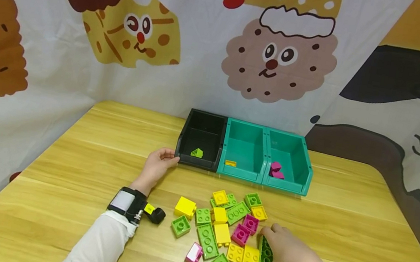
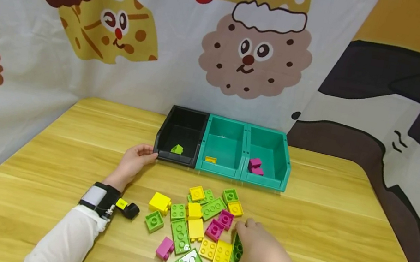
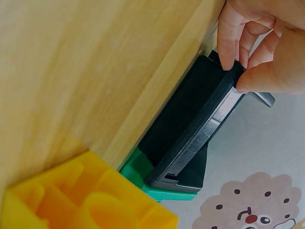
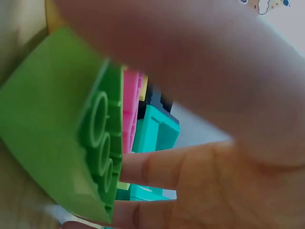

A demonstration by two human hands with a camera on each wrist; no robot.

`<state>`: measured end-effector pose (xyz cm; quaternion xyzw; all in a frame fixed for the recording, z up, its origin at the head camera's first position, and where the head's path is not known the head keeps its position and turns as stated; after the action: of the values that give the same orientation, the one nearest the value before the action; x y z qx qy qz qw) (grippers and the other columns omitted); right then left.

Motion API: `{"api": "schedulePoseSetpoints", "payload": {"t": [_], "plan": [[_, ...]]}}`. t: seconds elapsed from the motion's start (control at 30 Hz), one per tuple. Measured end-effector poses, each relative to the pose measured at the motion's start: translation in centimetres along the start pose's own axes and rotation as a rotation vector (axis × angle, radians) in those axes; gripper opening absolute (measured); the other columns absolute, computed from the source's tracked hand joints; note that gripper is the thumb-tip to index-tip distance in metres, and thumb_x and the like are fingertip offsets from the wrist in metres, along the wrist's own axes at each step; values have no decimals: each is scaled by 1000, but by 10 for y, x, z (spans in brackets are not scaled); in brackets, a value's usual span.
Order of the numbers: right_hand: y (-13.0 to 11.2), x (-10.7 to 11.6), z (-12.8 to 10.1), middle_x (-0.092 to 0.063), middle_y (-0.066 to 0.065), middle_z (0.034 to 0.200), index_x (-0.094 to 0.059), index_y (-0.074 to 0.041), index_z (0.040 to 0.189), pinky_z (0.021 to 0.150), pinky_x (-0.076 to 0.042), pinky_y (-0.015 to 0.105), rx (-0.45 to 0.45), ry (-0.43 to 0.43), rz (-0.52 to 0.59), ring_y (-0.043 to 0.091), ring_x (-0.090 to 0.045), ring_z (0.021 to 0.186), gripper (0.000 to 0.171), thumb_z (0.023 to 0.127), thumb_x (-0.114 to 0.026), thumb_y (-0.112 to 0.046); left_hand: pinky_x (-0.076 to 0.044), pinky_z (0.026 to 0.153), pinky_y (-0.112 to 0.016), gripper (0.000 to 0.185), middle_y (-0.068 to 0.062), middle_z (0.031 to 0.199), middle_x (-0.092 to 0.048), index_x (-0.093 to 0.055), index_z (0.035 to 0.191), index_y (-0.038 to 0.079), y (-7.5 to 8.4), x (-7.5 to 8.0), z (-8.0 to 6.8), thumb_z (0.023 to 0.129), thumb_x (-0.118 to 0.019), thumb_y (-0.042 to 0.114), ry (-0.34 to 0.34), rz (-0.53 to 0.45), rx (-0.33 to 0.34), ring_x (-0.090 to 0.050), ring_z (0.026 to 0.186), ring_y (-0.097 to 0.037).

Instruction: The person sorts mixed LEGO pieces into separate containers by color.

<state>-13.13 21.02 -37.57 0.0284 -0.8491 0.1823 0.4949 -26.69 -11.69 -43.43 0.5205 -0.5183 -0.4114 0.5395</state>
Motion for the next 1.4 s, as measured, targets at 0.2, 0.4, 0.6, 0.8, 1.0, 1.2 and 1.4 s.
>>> {"api": "schedulePoseSetpoints", "payload": {"t": [0.2,0.4,0.6,0.8,1.0,1.2,1.4], "plan": [[0,-1,3,-54,8,104,-57,-8,115,87,-48,51,-4,6,16,26,-53,96,74,51,-93,-21,-48,79,-21,27,-16,107,-59,-59,113,-5,0,1,0,89,-64,7,1,-11,-4,-56,93,-19],[-1,0,5,-56,11,105,-58,-2,117,85,-50,52,-28,41,11,27,-56,92,75,52,-92,-19,-48,76,-19,26,-14,105,-59,-59,112,-4,0,2,0,89,-65,7,8,-13,3,-55,91,-16],[-3,5,1,-58,13,105,-59,3,118,82,-51,49,-34,113,-2,27,-58,90,81,49,-93,-24,-48,78,-21,27,-15,105,-59,-59,112,-5,1,3,-1,89,-65,8,5,-21,-8,-55,92,-18],[-1,13,-3,-59,19,112,-59,4,120,82,-52,50,-48,144,-7,31,-60,94,83,51,-92,-28,-48,79,-22,27,-15,105,-59,-59,112,-4,2,4,-1,89,-64,7,15,-6,-12,-56,92,-18],[-1,21,-5,-58,22,112,-56,8,123,80,-53,48,-33,221,-15,31,-60,93,86,54,-91,-30,-48,74,-18,25,-14,103,-59,-59,111,-5,2,3,-2,88,-64,7,10,-17,-7,-56,89,-16],[-8,34,-3,-58,21,108,-54,10,125,78,-54,48,-6,301,-14,29,-59,89,89,55,-91,-32,-49,76,-19,25,-15,103,-60,-60,110,-5,1,0,-2,88,-65,6,12,-26,-13,-57,87,-14],[-22,50,4,-51,32,123,-51,8,129,81,-53,53,49,452,2,43,-57,102,88,60,-89,-31,-50,78,-22,26,-14,102,-61,-60,110,-6,1,0,-2,89,-65,8,7,-25,-23,-58,86,-14]]}}
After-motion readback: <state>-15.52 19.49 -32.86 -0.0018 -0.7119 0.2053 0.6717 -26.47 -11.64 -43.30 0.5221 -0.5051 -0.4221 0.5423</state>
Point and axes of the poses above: each hand's wrist, its own z-axis towards the middle knuckle, its own x-axis out of the back of the hand, y = z × x, the point moved 3 cm from there along z, towards the middle knuckle
